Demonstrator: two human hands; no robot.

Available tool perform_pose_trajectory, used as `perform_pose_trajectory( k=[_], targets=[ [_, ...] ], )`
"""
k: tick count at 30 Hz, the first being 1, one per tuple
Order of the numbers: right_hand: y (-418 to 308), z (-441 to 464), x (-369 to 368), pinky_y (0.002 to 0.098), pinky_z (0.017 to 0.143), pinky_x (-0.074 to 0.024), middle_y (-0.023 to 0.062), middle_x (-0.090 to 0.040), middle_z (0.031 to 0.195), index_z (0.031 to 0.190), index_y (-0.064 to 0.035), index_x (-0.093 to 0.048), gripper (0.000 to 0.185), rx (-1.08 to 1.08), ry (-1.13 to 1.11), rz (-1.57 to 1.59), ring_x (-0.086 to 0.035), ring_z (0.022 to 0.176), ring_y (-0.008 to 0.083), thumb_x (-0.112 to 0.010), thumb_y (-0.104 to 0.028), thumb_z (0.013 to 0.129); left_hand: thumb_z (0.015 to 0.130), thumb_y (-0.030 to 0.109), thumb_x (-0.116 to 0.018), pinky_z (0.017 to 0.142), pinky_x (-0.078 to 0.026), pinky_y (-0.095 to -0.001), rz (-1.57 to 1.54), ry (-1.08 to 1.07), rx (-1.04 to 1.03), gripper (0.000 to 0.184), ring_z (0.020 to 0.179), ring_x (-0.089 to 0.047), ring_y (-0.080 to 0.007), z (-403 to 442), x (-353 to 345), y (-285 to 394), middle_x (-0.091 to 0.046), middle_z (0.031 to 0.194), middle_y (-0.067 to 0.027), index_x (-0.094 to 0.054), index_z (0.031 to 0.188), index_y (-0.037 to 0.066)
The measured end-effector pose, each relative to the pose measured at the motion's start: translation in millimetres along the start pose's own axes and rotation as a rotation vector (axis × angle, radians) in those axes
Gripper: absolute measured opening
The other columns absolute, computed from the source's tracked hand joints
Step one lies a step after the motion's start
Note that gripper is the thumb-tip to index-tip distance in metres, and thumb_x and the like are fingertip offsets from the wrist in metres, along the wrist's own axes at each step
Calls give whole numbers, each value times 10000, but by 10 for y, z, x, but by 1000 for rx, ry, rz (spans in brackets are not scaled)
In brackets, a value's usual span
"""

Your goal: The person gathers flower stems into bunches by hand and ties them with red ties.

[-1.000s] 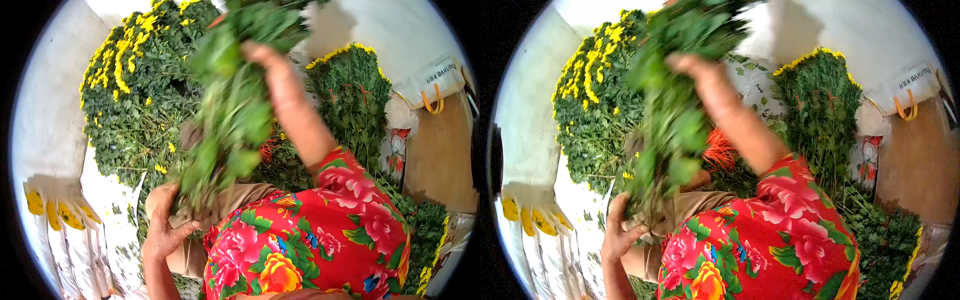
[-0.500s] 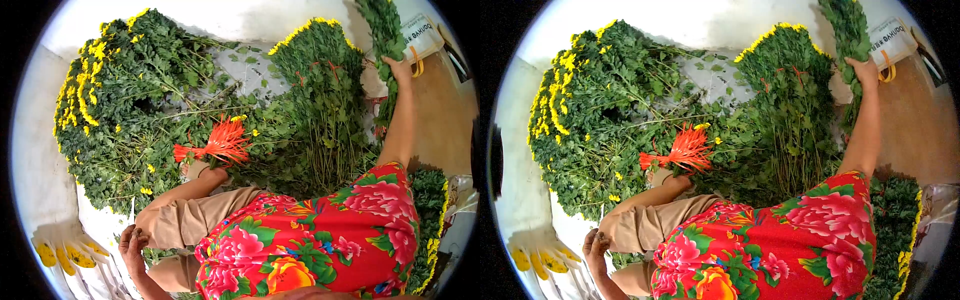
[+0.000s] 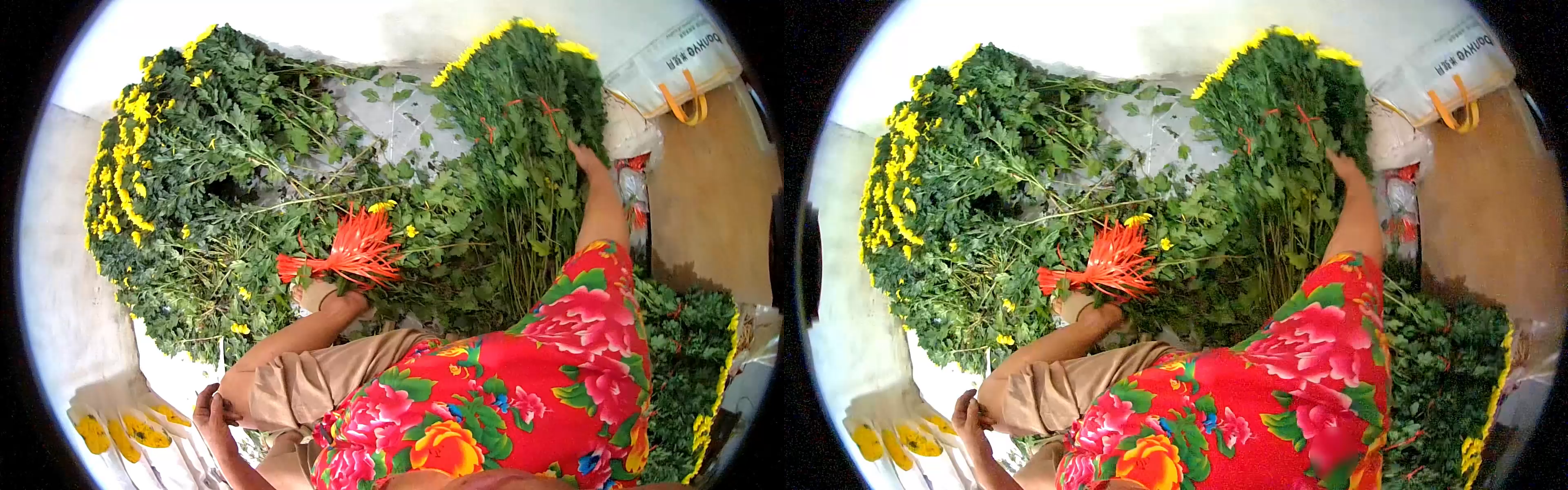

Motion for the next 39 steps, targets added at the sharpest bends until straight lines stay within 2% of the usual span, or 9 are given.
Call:
perform_pose_trajectory(
  k=[3, 8, 10, 13, 20, 24, 30, 35, 39],
  targets=[
    [-58, -114, -245, 551, 1183, -190, 131, -131, 1613, 1550, -102, -186, 957, -33, 32, 314, -128, 1481, 345, -334, -766, 877, 913, 134, -593, 399, -403, -200, -27, 61, -40, 280, 488, -585, -105, -80, 52, 1, -605, 738, -43, -605, 1155, -7],
    [-677, -1114, 652, 515, 1026, -397, 233, -559, 1330, 1330, -18, -550, 854, -63, 611, -12, -529, 1218, 420, -524, -709, 830, 925, 158, -613, 710, -503, -265, -108, 251, -123, 325, 802, -620, -143, -279, 259, -177, -658, 953, -88, -593, 1180, -42],
    [-1242, -1502, 854, 521, 947, -443, 242, -588, 1268, 1231, 25, -591, 837, 289, 1051, -82, -548, 1181, 387, -520, -712, 842, 928, 131, -605, 732, -517, -279, -331, 324, -76, 305, 827, -632, -158, -371, 221, -230, -659, 975, -99, -585, 1179, -41],
    [-2383, -2041, 362, 496, 970, -449, 210, -563, 1324, 1330, 32, -531, 720, 647, 1057, -95, -550, 1192, 379, -538, -567, 929, 925, 139, -588, 640, -544, -288, -677, 371, -160, 327, 688, -631, -156, -441, 182, -543, -649, 893, -95, -570, 1201, -35],
    [-5077, -4424, -2304, 394, 863, -500, 184, -672, 1108, 1224, -64, -613, 369, 1555, -267, -279, -653, 992, 340, -588, -264, 916, 924, 142, -621, 606, -512, -280, -873, 162, 295, 163, 722, -700, -192, -669, -1296, -1660, -689, 886, -74, -653, 1040, 31],
    [-5605, -5039, -3281, 434, 1024, -414, 197, -521, 1344, 1363, -31, -456, 570, 1960, -122, -482, -511, 1195, 355, -637, -245, 867, 889, 71, -635, 627, -495, -267, -712, 22, 282, 108, 714, -634, -120, -825, -1562, -1458, -629, 792, -36, -588, 944, -9],
    [-6501, -4765, -3395, 454, 1030, -408, 220, -431, 1407, 1424, 22, -312, 753, 1579, 514, -447, -437, 1248, 430, -716, -278, 864, 881, 79, -638, 722, -494, -281, -595, 82, 258, 189, 774, -583, -118, -686, -1538, -1700, -612, 816, -49, -583, 1019, -38],
    [-6331, -3868, -4040, 447, 697, -489, 191, -645, 935, 1286, 11, -543, 500, 1255, -120, -561, -625, 792, 318, -571, -378, 973, 868, 75, -640, 655, -480, -270, -584, 186, 278, 188, 718, -563, -104, -421, -1299, -2012, -646, 845, -65, -604, 1028, -18],
    [-6032, -4482, -3503, 434, 622, -461, 166, -637, 782, 1205, -19, -623, 394, 1321, 38, -303, -603, 676, 292, -527, -340, 1000, 840, 123, -656, 778, -520, -387, -160, 447, 354, 334, 866, -659, -293, 122, -529, -2510, -683, 960, -170, -585, 1138, -10]
  ],
)
Point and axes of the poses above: each hand's wrist, its own z-axis towards the middle knuckle, its own x-axis out of the back of the hand, y = z × x, the point moved 10 cm from there along z, towards the middle knuckle
